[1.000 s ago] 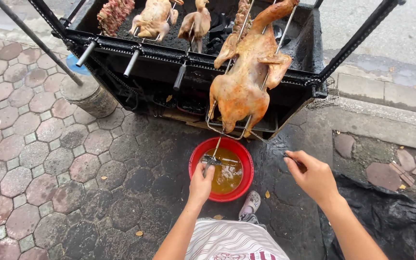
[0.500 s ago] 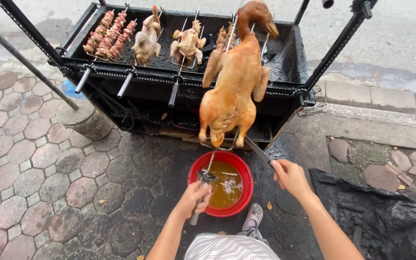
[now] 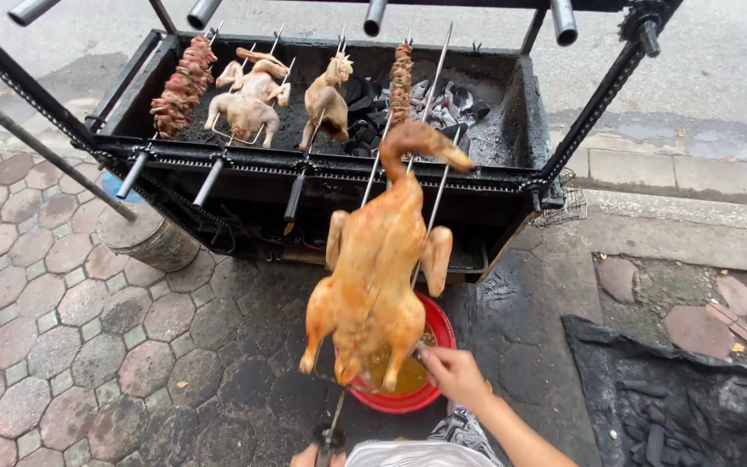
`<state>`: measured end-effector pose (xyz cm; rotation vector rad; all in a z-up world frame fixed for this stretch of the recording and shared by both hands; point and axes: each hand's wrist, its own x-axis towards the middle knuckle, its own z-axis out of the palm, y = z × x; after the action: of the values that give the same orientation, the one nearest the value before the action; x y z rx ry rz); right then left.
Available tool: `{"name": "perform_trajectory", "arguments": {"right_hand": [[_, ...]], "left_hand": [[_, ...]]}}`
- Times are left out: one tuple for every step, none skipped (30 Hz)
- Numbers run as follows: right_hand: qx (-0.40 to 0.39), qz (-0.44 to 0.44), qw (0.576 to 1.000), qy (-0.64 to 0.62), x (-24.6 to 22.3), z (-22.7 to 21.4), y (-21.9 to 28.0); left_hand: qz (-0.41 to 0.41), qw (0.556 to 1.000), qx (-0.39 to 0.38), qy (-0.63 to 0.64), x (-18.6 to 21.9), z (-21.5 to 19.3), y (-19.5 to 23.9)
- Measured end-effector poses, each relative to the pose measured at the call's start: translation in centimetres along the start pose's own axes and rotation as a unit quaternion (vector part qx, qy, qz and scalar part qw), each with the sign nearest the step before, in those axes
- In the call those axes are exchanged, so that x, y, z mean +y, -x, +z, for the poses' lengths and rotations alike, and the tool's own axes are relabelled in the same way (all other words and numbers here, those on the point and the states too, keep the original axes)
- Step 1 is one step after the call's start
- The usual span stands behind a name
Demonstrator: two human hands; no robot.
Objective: Roasting whole chickens and ducks on a street-side rotisserie grill, scoring skin and basting with oil.
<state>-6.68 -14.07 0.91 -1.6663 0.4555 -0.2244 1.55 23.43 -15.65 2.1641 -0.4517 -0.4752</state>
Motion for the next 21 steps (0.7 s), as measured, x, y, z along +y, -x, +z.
{"name": "perform_trajectory", "arguments": {"right_hand": [[-0.001, 0.017, 1.0, 0.004, -0.5, -0.3, 0.1], [-0.003, 0.034, 0.999, 0.009, -0.9, -0.6, 0.2], [-0.005, 0.035, 0.999, 0.009, -1.0, -1.6, -0.6], [0.001, 0.079, 0.997, -0.023, -1.0, -2.7, -1.4], [0.006, 0.12, 0.991, -0.054, -1.2, -3.9, -2.7], [0.002, 0.118, 0.992, -0.052, -0.5, -5.4, -4.0], [0.005, 0.12, 0.992, -0.04, 0.1, -7.3, -5.5], [0.007, 0.122, 0.992, -0.028, 0.7, -9.1, -7.2], [0.005, 0.12, 0.992, -0.024, -0.5, -10.8, -9.0], [0.022, 0.154, 0.988, -0.017, -1.6, -12.6, -10.9], [0.041, 0.189, 0.981, -0.01, -2.6, -14.4, -12.6], [0.04, 0.187, 0.981, -0.007, -1.8, -16.5, -14.6], [0.044, 0.179, 0.983, 0.022, -1.1, -18.4, -16.5], [0.047, 0.17, 0.983, 0.051, -0.3, -20.3, -18.3], [0.045, 0.168, 0.983, 0.053, 0.1, -22.0, -19.8], [0.044, 0.104, 0.988, 0.105, 0.5, -23.7, -21.3], [0.042, 0.045, 0.986, 0.154, 1.1, -25.1, -22.0], [0.039, 0.047, 0.986, 0.156, 1.2, -26.2, -22.0], [0.068, 0.067, 0.984, 0.151, 1.1, -27.1, -22.2], [0.097, 0.088, 0.98, 0.147, 1.1, -27.9, -22.3], [0.094, 0.09, 0.98, 0.148, 0.5, -28.7, -21.4]], "left_hand": [[-0.005, 1.0, 0.001, 0.0, -0.8, 1.1, -0.2], [-0.01, 1.0, 0.003, 0.0, -1.6, 2.3, -0.5], [-0.012, 1.0, 0.004, 0.0, -1.4, 3.6, -1.0], [-0.018, 1.0, 0.007, 0.004, -1.2, 4.8, -1.5], [-0.022, 1.0, 0.013, 0.008, -0.8, 6.2, -2.5], [-0.023, 1.0, 0.017, 0.009, 0.8, 7.0, -3.6], [-0.029, 0.999, 0.004, 0.018, 2.6, 8.1, -5.2], [-0.034, 0.999, -0.009, 0.027, 4.5, 9.2, -6.8], [-0.034, 0.999, -0.006, 0.03, 8.7, 9.3, -8.6], [-0.043, 0.997, -0.041, 0.04, 12.9, 9.4, -10.5], [-0.051, 0.994, -0.078, 0.05, 17.1, 9.6, -12.3], [-0.05, 0.994, -0.076, 0.053, 20.0, 10.8, -14.4], [-0.018, 0.995, -0.068, 0.072, 22.7, 11.9, -16.3], [0.014, 0.994, -0.059, 0.092, 25.4, 12.9, -18.3], [0.014, 0.994, -0.055, 0.093, 29.5, 13.2, -20.7], [-0.045, 0.986, -0.081, 0.141, 33.4, 13.4, -23.0], [-0.107, 0.97, -0.109, 0.188, 37.2, 13.5, -24.6], [-0.11, 0.97, -0.108, 0.19, 38.6, 14.4, -27.1], [-0.108, 0.966, -0.122, 0.202, 40.0, 15.2, -29.8], [-0.106, 0.962, -0.135, 0.214, 41.3, 15.9, -32.5], [-0.11, 0.961, -0.134, 0.215, 41.9, 16.8, -34.9]]}}
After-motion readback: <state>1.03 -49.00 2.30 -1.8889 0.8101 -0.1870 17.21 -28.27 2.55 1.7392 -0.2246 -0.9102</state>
